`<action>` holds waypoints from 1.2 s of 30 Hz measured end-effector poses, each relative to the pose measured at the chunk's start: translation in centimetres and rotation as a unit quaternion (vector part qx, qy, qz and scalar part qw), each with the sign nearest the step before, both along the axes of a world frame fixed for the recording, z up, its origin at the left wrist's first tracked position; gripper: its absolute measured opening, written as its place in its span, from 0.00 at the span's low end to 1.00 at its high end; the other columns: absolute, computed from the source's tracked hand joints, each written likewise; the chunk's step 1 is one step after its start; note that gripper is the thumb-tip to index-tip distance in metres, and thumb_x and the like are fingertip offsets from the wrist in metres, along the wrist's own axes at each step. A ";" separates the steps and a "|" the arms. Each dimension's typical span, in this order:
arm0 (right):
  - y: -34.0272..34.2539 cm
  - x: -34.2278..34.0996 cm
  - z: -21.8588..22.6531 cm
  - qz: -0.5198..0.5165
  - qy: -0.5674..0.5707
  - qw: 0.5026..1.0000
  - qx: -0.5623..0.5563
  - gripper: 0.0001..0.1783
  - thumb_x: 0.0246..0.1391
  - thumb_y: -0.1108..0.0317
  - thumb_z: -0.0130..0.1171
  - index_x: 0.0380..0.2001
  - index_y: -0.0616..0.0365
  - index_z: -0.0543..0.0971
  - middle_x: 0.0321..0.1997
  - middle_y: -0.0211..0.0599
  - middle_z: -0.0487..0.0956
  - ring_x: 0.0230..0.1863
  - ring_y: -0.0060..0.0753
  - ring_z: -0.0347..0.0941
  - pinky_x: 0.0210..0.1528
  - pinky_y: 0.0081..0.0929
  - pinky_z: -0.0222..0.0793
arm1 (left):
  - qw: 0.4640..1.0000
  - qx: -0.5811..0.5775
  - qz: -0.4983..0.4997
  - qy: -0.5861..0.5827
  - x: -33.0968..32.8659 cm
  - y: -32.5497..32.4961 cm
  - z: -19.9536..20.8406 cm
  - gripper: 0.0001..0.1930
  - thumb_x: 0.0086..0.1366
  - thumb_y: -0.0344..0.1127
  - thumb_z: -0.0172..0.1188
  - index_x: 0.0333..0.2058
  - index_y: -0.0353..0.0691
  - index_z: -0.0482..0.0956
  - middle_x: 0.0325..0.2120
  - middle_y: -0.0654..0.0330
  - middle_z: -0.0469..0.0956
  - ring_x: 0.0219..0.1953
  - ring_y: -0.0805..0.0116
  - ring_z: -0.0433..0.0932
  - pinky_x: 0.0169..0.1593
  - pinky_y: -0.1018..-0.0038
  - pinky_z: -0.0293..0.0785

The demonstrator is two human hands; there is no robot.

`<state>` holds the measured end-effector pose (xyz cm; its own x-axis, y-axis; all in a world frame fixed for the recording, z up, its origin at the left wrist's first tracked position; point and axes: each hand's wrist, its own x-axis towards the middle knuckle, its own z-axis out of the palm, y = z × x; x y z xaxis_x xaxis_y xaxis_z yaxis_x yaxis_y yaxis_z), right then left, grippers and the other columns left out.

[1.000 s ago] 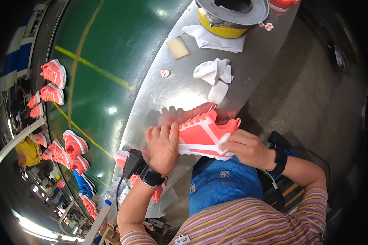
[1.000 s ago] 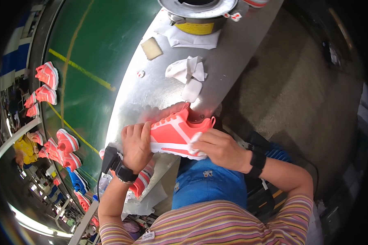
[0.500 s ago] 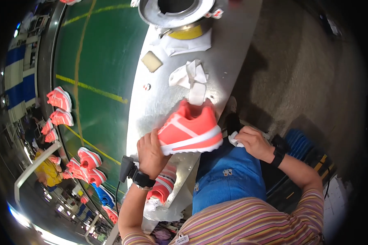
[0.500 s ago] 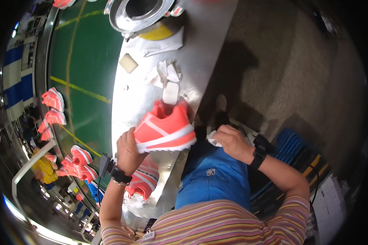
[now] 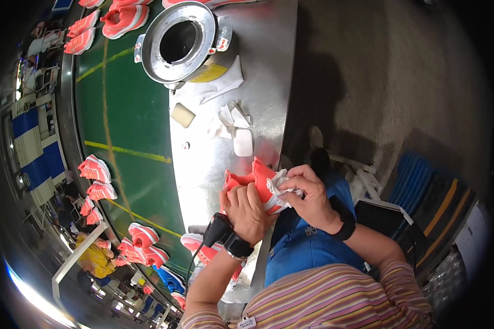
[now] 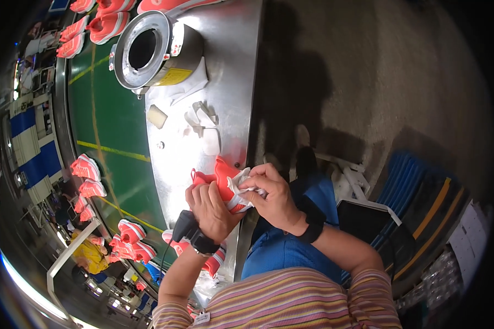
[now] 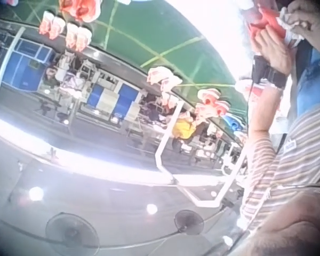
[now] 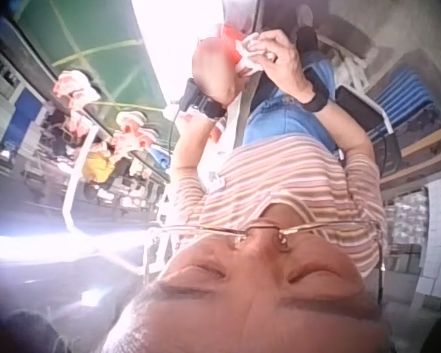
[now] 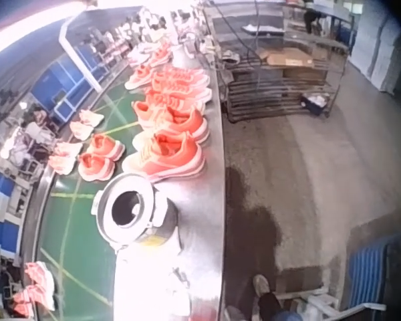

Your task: Inspecting and cleaning excess glue or spots from sneakers on a factory conveyor belt.

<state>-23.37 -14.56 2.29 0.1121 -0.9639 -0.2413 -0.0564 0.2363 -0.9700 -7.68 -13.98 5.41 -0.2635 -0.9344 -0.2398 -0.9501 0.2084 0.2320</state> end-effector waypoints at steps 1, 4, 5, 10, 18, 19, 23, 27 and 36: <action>0.1 0.1 -0.4 -0.009 0.008 1.000 0.001 0.08 0.41 0.77 0.62 0.29 0.60 0.76 0.33 0.36 0.70 0.33 0.31 0.70 0.32 0.22 0.66 | 1.000 -0.009 0.025 0.002 -0.4 0.3 -0.1 0.43 0.23 0.44 0.73 0.42 0.35 0.66 0.33 0.56 0.68 0.41 0.58 0.67 0.53 0.55 0.52; -1.0 0.6 -1.0 -0.037 0.010 0.998 0.048 0.07 0.40 0.78 0.60 0.27 0.62 0.76 0.31 0.38 0.70 0.31 0.35 0.71 0.31 0.26 0.66 | 0.999 -0.016 0.033 0.009 -0.2 1.2 -0.3 0.42 0.23 0.44 0.73 0.41 0.35 0.66 0.34 0.56 0.68 0.41 0.58 0.67 0.53 0.53 0.51; -1.5 0.8 -1.8 -0.025 0.019 0.995 0.094 0.07 0.40 0.78 0.60 0.27 0.63 0.75 0.30 0.39 0.71 0.30 0.36 0.71 0.31 0.26 0.66 | 0.999 -0.016 0.033 0.011 -0.1 1.5 -0.5 0.42 0.23 0.44 0.73 0.41 0.35 0.66 0.34 0.56 0.68 0.41 0.58 0.67 0.53 0.53 0.51; 0.9 0.7 -0.3 -0.038 0.028 0.998 0.031 0.06 0.42 0.79 0.59 0.27 0.63 0.74 0.31 0.40 0.71 0.33 0.32 0.71 0.31 0.22 0.66 | 0.996 -0.082 -0.007 0.021 0.0 3.3 -1.2 0.39 0.27 0.43 0.72 0.40 0.34 0.65 0.31 0.55 0.68 0.37 0.56 0.67 0.49 0.53 0.55; 0.4 0.5 -0.4 -0.016 0.051 0.998 0.042 0.06 0.42 0.78 0.58 0.28 0.63 0.75 0.28 0.39 0.72 0.30 0.32 0.71 0.31 0.22 0.65 | 0.998 -0.059 0.026 0.022 -0.4 3.7 -0.7 0.39 0.25 0.42 0.72 0.40 0.35 0.66 0.31 0.57 0.68 0.38 0.57 0.67 0.49 0.53 0.54; 0.2 0.3 -1.9 0.015 0.049 0.993 0.110 0.06 0.44 0.77 0.57 0.29 0.64 0.75 0.28 0.40 0.72 0.31 0.32 0.72 0.31 0.22 0.65 | 0.998 -0.060 0.024 0.022 -0.4 4.0 -0.8 0.39 0.25 0.42 0.72 0.40 0.35 0.66 0.31 0.57 0.68 0.38 0.57 0.67 0.49 0.53 0.54; 1.0 -0.2 -1.6 0.039 0.043 0.988 0.144 0.04 0.47 0.76 0.55 0.28 0.66 0.75 0.30 0.42 0.74 0.32 0.32 0.72 0.31 0.23 0.66 | 0.997 -0.075 -0.005 0.003 -0.1 6.2 -1.0 0.39 0.26 0.43 0.72 0.41 0.36 0.65 0.33 0.57 0.69 0.40 0.56 0.67 0.51 0.52 0.53; 4.2 -2.1 1.5 0.044 0.006 0.999 0.011 0.02 0.46 0.78 0.56 0.27 0.63 0.76 0.31 0.40 0.73 0.31 0.34 0.72 0.31 0.24 0.67 | 0.996 -0.075 -0.035 0.013 0.0 6.4 -0.1 0.33 0.34 0.47 0.70 0.38 0.38 0.67 0.30 0.59 0.70 0.40 0.60 0.69 0.54 0.51 0.51; 3.9 -4.1 0.1 -0.090 -0.185 0.946 0.251 0.08 0.51 0.75 0.56 0.35 0.66 0.75 0.35 0.29 0.72 0.36 0.17 0.70 0.35 0.15 0.67 | 0.989 -0.057 -0.017 -0.136 1.6 7.3 -0.2 0.28 0.49 0.53 0.62 0.45 0.42 0.69 0.40 0.61 0.72 0.50 0.67 0.66 0.53 0.57 0.49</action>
<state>-27.50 -10.68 2.36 0.1236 -0.7503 -0.6495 0.3488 0.6456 -0.6794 -6.06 -6.70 5.25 -0.2354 -0.9513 -0.1992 -0.9661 0.2514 -0.0587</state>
